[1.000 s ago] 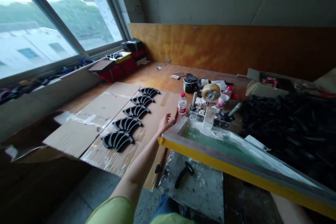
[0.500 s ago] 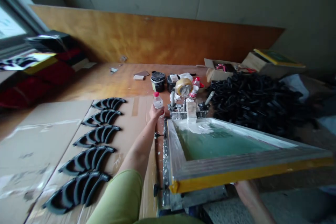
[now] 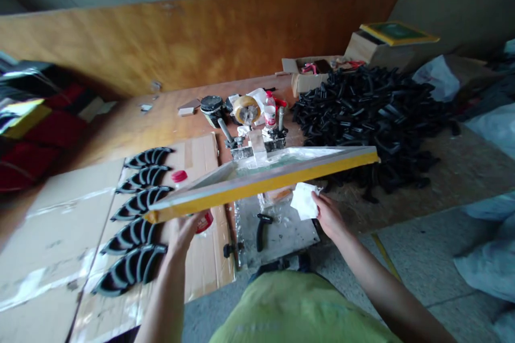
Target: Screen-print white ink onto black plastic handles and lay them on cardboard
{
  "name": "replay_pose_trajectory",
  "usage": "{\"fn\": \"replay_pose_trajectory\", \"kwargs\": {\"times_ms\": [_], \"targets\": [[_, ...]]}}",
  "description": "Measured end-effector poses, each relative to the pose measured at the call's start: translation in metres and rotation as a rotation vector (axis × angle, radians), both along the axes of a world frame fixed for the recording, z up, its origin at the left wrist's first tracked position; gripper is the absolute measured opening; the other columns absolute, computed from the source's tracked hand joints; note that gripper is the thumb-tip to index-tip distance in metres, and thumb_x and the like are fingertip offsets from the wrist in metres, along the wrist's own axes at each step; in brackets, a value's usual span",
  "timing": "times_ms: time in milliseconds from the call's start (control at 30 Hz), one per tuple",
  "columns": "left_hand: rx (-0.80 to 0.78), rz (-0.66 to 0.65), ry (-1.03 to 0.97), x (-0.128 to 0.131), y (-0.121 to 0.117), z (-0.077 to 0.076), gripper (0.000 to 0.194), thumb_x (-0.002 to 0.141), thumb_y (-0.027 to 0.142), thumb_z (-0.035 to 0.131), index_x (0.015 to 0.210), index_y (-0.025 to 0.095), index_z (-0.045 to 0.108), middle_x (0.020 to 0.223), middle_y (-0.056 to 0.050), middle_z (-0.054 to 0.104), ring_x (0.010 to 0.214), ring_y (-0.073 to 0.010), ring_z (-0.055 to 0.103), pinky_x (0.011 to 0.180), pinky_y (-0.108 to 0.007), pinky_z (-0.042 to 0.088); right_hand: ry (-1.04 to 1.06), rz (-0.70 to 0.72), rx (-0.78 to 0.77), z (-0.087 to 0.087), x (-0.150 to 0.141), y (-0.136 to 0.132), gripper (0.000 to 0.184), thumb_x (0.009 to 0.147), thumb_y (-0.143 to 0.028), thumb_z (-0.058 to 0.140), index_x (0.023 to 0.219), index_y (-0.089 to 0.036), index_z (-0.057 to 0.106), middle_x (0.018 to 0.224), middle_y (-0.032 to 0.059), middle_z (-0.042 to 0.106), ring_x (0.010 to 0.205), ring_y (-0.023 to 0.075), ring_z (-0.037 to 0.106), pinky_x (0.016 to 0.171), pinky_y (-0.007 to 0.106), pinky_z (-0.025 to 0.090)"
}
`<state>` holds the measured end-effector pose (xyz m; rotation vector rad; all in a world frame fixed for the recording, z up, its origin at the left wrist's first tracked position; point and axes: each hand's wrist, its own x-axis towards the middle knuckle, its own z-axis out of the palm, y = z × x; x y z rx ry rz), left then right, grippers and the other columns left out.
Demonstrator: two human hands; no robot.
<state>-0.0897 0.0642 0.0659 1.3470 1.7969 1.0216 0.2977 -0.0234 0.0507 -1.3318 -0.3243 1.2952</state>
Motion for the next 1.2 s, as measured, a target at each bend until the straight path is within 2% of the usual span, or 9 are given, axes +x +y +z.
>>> {"fn": "replay_pose_trajectory", "kwargs": {"times_ms": [67,133,267,333,433,633,800,1000,1200], "targets": [[-0.125,-0.022,0.067,0.009,-0.044,0.0,0.05,0.059,0.042,0.079,0.1,0.023,0.057,0.085,-0.003,0.07,0.081,-0.0247,0.068,0.076,-0.039,0.054,0.025,0.045,0.027,-0.004,0.001,0.0,0.04,0.064,-0.053,0.081,0.086,-0.021,0.071,0.079,0.0029,0.075,0.072,0.0212,0.069,0.057,0.028,0.049],[-0.224,-0.113,0.166,0.028,-0.077,0.0,0.049,0.061,0.045,0.077,0.1,0.024,0.057,0.084,-0.003,0.07,0.077,-0.0249,0.067,0.072,-0.038,0.054,0.044,0.088,0.035,-0.008,0.002,0.0,0.04,0.064,-0.053,0.08,0.085,-0.02,0.071,0.074,0.0021,0.073,0.067,0.0195,0.067,0.054,0.027,0.047],[-0.225,-0.38,0.56,0.085,-0.112,0.005,0.047,0.069,0.045,0.071,0.109,0.026,0.056,0.098,-0.006,0.069,0.092,-0.0275,0.066,0.076,-0.036,0.051,0.023,0.165,0.044,-0.014,0.002,-0.002,0.044,0.063,-0.056,0.08,0.087,-0.02,0.072,0.069,-0.0004,0.07,0.061,0.0155,0.062,0.051,0.023,0.043],[-0.214,-0.489,0.751,0.114,-0.115,0.013,0.046,0.072,0.043,0.069,0.112,0.026,0.055,0.104,-0.007,0.068,0.101,-0.0285,0.063,0.078,-0.035,0.049,0.018,0.196,0.058,-0.015,0.002,-0.004,0.046,0.062,-0.058,0.08,0.088,-0.02,0.072,0.07,-0.0005,0.07,0.06,0.0143,0.06,0.051,0.023,0.042],[-0.2,-0.596,0.927,0.148,-0.109,0.027,0.041,0.075,0.042,0.068,0.111,0.027,0.056,0.101,-0.008,0.068,0.105,-0.0293,0.06,0.077,-0.035,0.048,0.031,0.248,0.062,-0.014,0.002,-0.009,0.049,0.062,-0.06,0.079,0.09,-0.019,0.073,0.073,-0.0001,0.071,0.06,0.0134,0.059,0.052,0.022,0.042],[-0.112,-0.7,1.112,0.179,-0.093,0.051,0.034,0.079,0.037,0.066,0.109,0.024,0.058,0.1,-0.012,0.067,0.105,-0.0318,0.057,0.08,-0.039,0.047,0.105,0.283,0.061,-0.012,0.007,-0.015,0.053,0.061,-0.06,0.079,0.093,-0.018,0.073,0.077,0.0019,0.073,0.066,0.0168,0.063,0.058,0.025,0.045],[-0.121,-0.762,1.114,0.181,-0.097,0.053,0.037,0.078,0.033,0.066,0.114,0.027,0.058,0.1,-0.01,0.067,0.104,-0.0303,0.058,0.08,-0.038,0.046,0.108,0.231,0.054,-0.012,0.012,-0.015,0.051,0.059,-0.06,0.08,0.09,-0.02,0.073,0.078,0.0015,0.074,0.071,0.0182,0.065,0.06,0.026,0.045],[-0.143,-0.666,1.113,0.175,-0.092,0.053,0.034,0.079,0.037,0.066,0.109,0.025,0.059,0.099,-0.012,0.067,0.106,-0.0326,0.057,0.079,-0.039,0.047,0.106,0.272,0.058,-0.018,0.007,-0.012,0.051,0.062,-0.06,0.078,0.091,-0.019,0.072,0.075,0.0015,0.073,0.069,0.0182,0.065,0.059,0.026,0.046],[-0.14,-0.687,1.044,0.164,-0.093,0.047,0.038,0.076,0.037,0.069,0.112,0.027,0.058,0.1,-0.01,0.067,0.107,-0.0304,0.058,0.083,-0.037,0.046,0.153,0.224,0.073,-0.018,-0.005,0.001,0.045,0.063,-0.055,0.08,0.091,-0.021,0.071,0.085,0.0013,0.075,0.077,0.0192,0.067,0.063,0.027,0.049]]}}
